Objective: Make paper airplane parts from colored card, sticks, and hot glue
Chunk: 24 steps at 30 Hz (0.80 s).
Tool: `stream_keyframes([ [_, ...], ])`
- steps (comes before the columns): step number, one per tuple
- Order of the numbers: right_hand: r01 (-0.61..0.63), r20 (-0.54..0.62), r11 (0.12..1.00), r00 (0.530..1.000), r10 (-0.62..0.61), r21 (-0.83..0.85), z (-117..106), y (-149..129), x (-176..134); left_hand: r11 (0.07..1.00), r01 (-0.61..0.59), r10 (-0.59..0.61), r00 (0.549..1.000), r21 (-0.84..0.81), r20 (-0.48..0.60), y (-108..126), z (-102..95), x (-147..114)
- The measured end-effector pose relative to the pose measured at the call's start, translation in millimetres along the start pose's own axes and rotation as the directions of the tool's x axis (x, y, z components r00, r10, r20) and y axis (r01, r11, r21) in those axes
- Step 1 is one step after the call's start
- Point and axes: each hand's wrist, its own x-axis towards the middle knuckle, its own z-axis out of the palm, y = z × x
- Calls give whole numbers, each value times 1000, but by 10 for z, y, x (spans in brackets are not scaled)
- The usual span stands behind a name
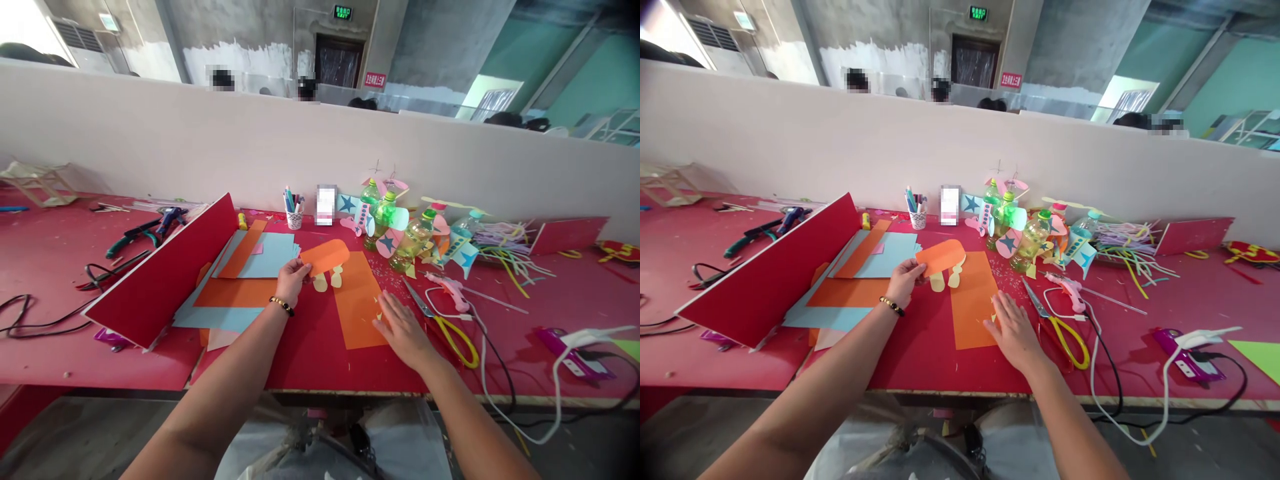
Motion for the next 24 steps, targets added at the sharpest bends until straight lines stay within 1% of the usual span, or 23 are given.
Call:
stream_keyframes([
  [2, 4, 104, 1000, 995, -6, 14, 78, -72, 96, 999, 33, -32, 994, -4, 109, -24, 71, -80],
  [3, 13, 124, 1000, 992, -15, 10, 111, -84, 128, 998, 64, -62, 978, -6, 199, -45, 118, -129],
  [5, 42, 127, 999, 991, -40, -9, 154, -84, 163, 992, 130, -120, 926, -3, 358, -103, 220, -227],
  [6, 54, 119, 998, 992, -51, -18, 162, -81, 165, 985, 169, -160, 896, 14, 415, -136, 265, -265],
  [7, 64, 112, 998, 992, -60, -25, 163, -80, 159, 979, 201, -193, 874, 32, 447, -169, 302, -292],
  [9, 89, 111, 996, 990, -85, -32, 149, -86, 117, 968, 243, -240, 851, 54, 467, -228, 345, -312],
  [11, 123, 126, 992, 985, -117, -38, 132, -95, 38, 964, 259, -260, 845, 69, 467, -274, 351, -296],
  [13, 159, 154, 987, 976, -152, -36, 121, -100, -75, 965, 250, -259, 844, 83, 469, -310, 336, -268],
  [17, 246, 192, 969, 951, -242, 7, 66, -114, -354, 973, 197, -230, 850, 118, 474, -373, 305, -228],
  [21, 340, 223, 934, 907, -357, 110, -81, -198, -633, 977, 134, -199, 849, 166, 489, -422, 295, -210],
  [24, 377, 269, 889, 856, -442, 260, -196, -254, -847, 973, 94, -184, 862, 209, 472, -436, 291, -205],
])
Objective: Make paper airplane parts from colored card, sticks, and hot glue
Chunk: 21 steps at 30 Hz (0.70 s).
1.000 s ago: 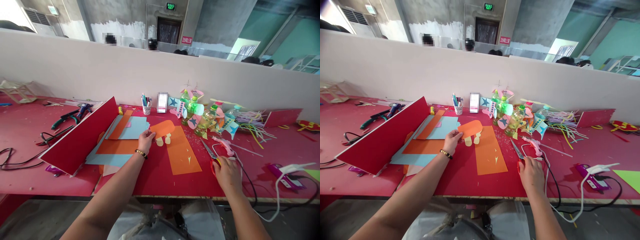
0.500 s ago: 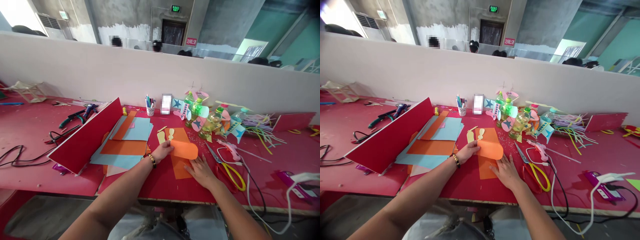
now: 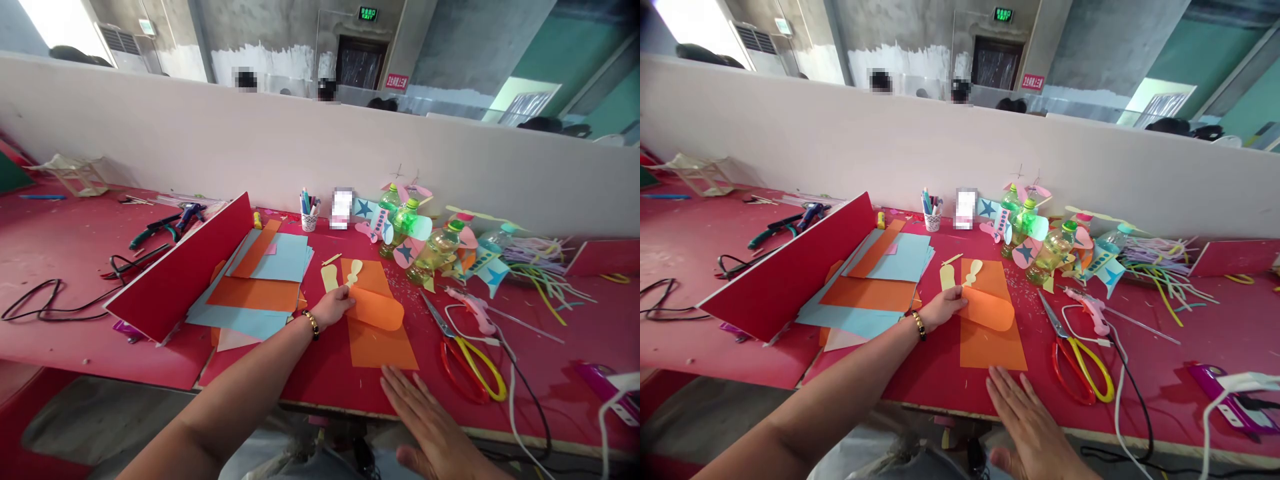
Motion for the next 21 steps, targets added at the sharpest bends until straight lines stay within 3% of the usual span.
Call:
stream_keyframes([
  [3, 111, 10, 978, 993, -115, 178, -26, -37, -202, 999, -4, 5, 1000, 40, -22, 10, 2, -7],
  [4, 97, -22, 971, 995, -95, 220, -50, -11, -251, 999, -8, 9, 1000, 45, -23, 18, 3, -12],
  [6, -62, -148, 963, 984, 104, 264, -135, 89, -277, 999, -18, 19, 1000, 39, -14, 37, 6, -24],
  [7, -179, -249, 940, 934, 256, 291, -194, 156, -239, 999, -26, 26, 1000, 32, -1, 48, 7, -31],
  [9, -356, -412, 842, 751, 516, 405, -325, 294, -52, 999, -45, 45, 999, 14, 30, 67, 4, -44],
  [10, -364, -450, 805, 686, 572, 468, -387, 355, 89, 999, -53, 53, 998, 5, 44, 76, 1, -50],
  [11, -345, -461, 778, 653, 601, 525, -443, 405, 250, 998, -59, 60, 997, -5, 52, 84, -3, -55],
  [16, -261, -268, 666, 768, 582, 699, -614, 534, 1034, 997, -74, 75, 997, -30, 26, 120, -49, -54],
  [18, -266, -304, 687, 748, 589, 676, -653, 592, 1227, 995, -98, 99, 995, -35, 12, 136, -78, -43],
  [21, -228, -449, 757, 688, 570, 613, -693, 708, 1382, 991, -115, 116, 993, -66, -1, 170, -121, -29],
])
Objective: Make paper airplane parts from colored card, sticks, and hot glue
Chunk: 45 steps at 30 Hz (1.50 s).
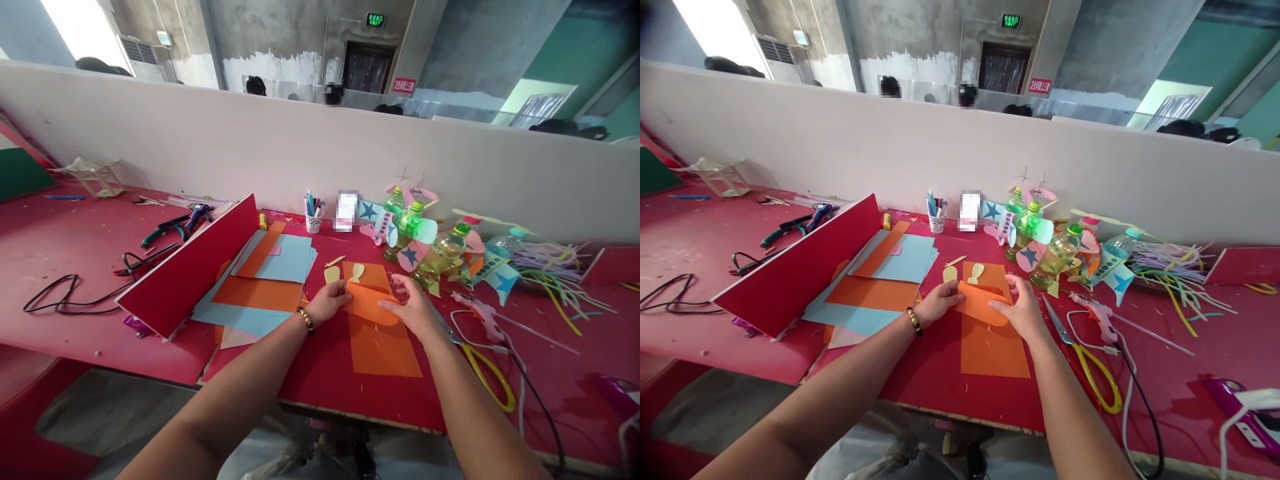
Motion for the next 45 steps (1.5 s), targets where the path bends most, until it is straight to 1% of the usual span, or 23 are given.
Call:
stream_keyframes([
  [1, 10, 11, 1000, 1000, -11, 22, 3, 16, 40, 1000, 0, 0, 1000, -5, -7, 14, -11, 4],
  [2, -4, 68, 998, 998, -1, 65, 4, 33, 70, 1000, -1, 1, 1000, -2, -15, 27, -19, 7],
  [4, -83, 231, 981, 972, 41, 176, 12, 71, 98, 1000, -3, 4, 999, 26, -32, 50, -33, 12],
  [5, -128, 286, 966, 956, 61, 224, 18, 94, 102, 999, 0, 3, 999, 54, -45, 57, -39, 15],
  [6, -170, 310, 949, 947, 82, 265, 25, 120, 102, 996, 9, -3, 998, 87, -61, 61, -48, 19],
  [7, -206, 301, 930, 947, 112, 304, 32, 151, 102, 993, 21, -12, 997, 115, -81, 64, -60, 25],
  [8, -238, 263, 908, 953, 150, 344, 38, 185, 104, 990, 29, -13, 993, 138, -114, 67, -78, 33],
  [10, -291, 175, 854, 955, 238, 431, 50, 255, 114, 980, 9, 41, 969, 201, -243, 77, -131, 53],
  [11, -311, 141, 827, 950, 277, 469, 55, 287, 122, 967, -7, 95, 939, 256, -331, 87, -165, 64],
  [12, -322, 116, 806, 945, 306, 496, 61, 315, 131, 943, -13, 160, 895, 333, -417, 99, -202, 74],
  [13, -328, 98, 794, 941, 325, 513, 66, 339, 139, 905, 0, 227, 846, 426, -483, 113, -238, 82],
  [14, -330, 88, 787, 938, 335, 522, 72, 359, 147, 860, 28, 276, 815, 509, -510, 126, -270, 89],
  [15, -331, 81, 782, 936, 341, 528, 77, 375, 154, 815, 54, 308, 803, 577, -510, 137, -295, 93],
  [16, -327, 71, 780, 936, 344, 534, 81, 388, 159, 776, 76, 320, 808, 627, -494, 145, -312, 96],
  [18, -310, 45, 778, 938, 343, 547, 84, 412, 168, 724, 90, 306, 847, 684, -435, 147, -320, 99],
  [20, -294, 19, 782, 940, 340, 550, 82, 435, 176, 711, 80, 272, 885, 699, -377, 135, -308, 101],
  [22, -285, 2, 787, 941, 339, 547, 79, 453, 183, 723, 56, 257, 903, 689, -344, 121, -296, 104],
  [25, -279, -32, 798, 936, 350, 534, 74, 460, 186, 759, 25, 282, 888, 650, -363, 116, -300, 100],
  [32, -277, -79, 822, 929, 362, 498, 62, 429, 173, 832, -3, 336, 798, 554, -500, 176, -388, 54],
  [35, -268, -84, 831, 933, 351, 488, 71, 431, 184, 857, -41, 355, 770, 514, -530, 172, -418, 55],
  [37, -264, -86, 834, 934, 345, 484, 81, 438, 197, 865, -62, 356, 774, 497, -524, 151, -414, 62],
  [40, -255, -99, 838, 935, 342, 482, 88, 457, 219, 874, -62, 333, 800, 482, -500, 135, -359, 78],
  [45, -215, -196, 846, 918, 346, 488, 67, 515, 258, 838, -39, 313, 851, 544, -422, 250, -148, 187],
])
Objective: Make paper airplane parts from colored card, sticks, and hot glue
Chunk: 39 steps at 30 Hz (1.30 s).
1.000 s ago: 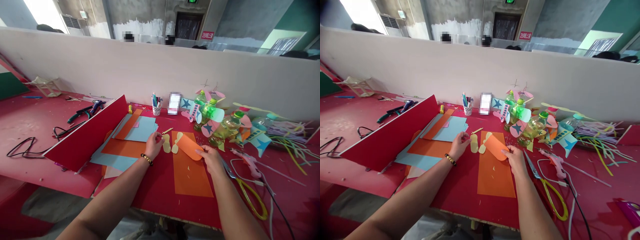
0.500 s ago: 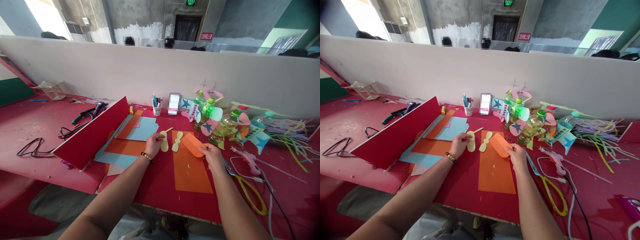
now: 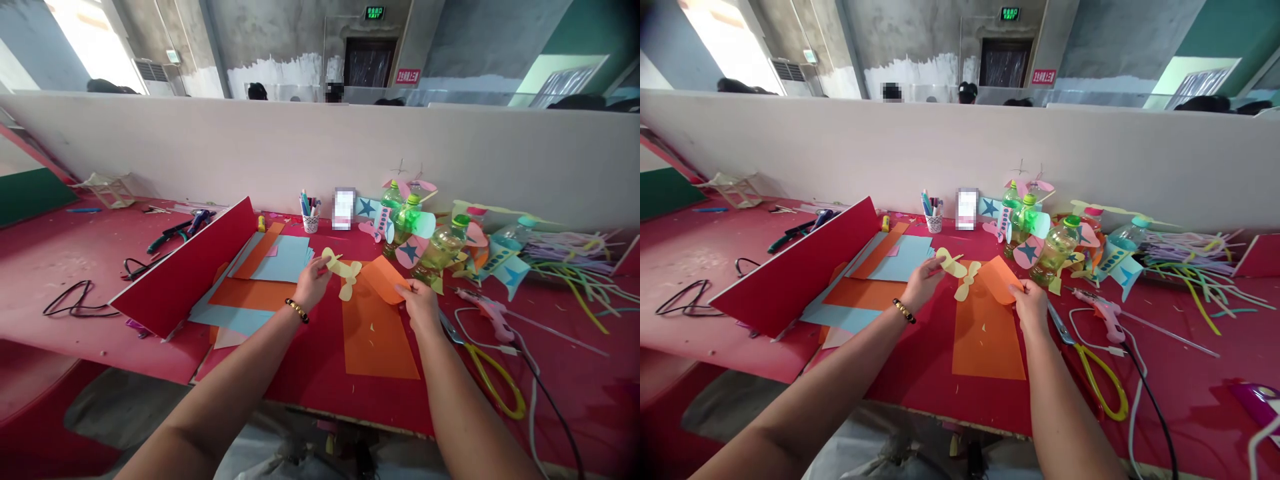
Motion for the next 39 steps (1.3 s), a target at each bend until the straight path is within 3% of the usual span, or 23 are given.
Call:
stream_keyframes([
  [5, 56, -187, 996, 981, -42, 70, -32, -12, 57, 978, -22, -5, 992, 207, 128, 200, 338, 192],
  [11, 124, -312, 978, 948, -67, 165, -35, -84, 54, 923, -82, -30, 959, 376, 282, 185, 753, 422],
  [15, 121, -323, 969, 945, -47, 216, -34, -109, 33, 873, -122, -69, 927, 471, 368, 140, 684, 438],
  [19, 134, -331, 955, 943, -40, 264, -18, -128, 24, 803, -209, -38, 916, 557, 399, 113, 474, 135],
  [21, 143, -331, 947, 943, -42, 288, -3, -135, 21, 684, -407, 7, 834, 606, 552, 92, 432, -107],
  [24, 144, -316, 943, 948, -44, 300, 13, -142, 13, 599, -542, -49, 710, 590, 702, 67, 486, -403],
  [26, 138, -307, 944, 951, -41, 301, 11, -146, 3, 571, -570, -73, 681, 591, 728, 69, 569, -481],
  [31, 142, -301, 942, 952, -46, 303, -4, -160, -28, 535, -549, -95, 716, 642, 692, 95, 741, -303],
  [39, 102, -261, 925, 965, -3, 367, 21, -123, -13, 513, -589, -106, 678, 624, 727, -7, 815, 182],
])
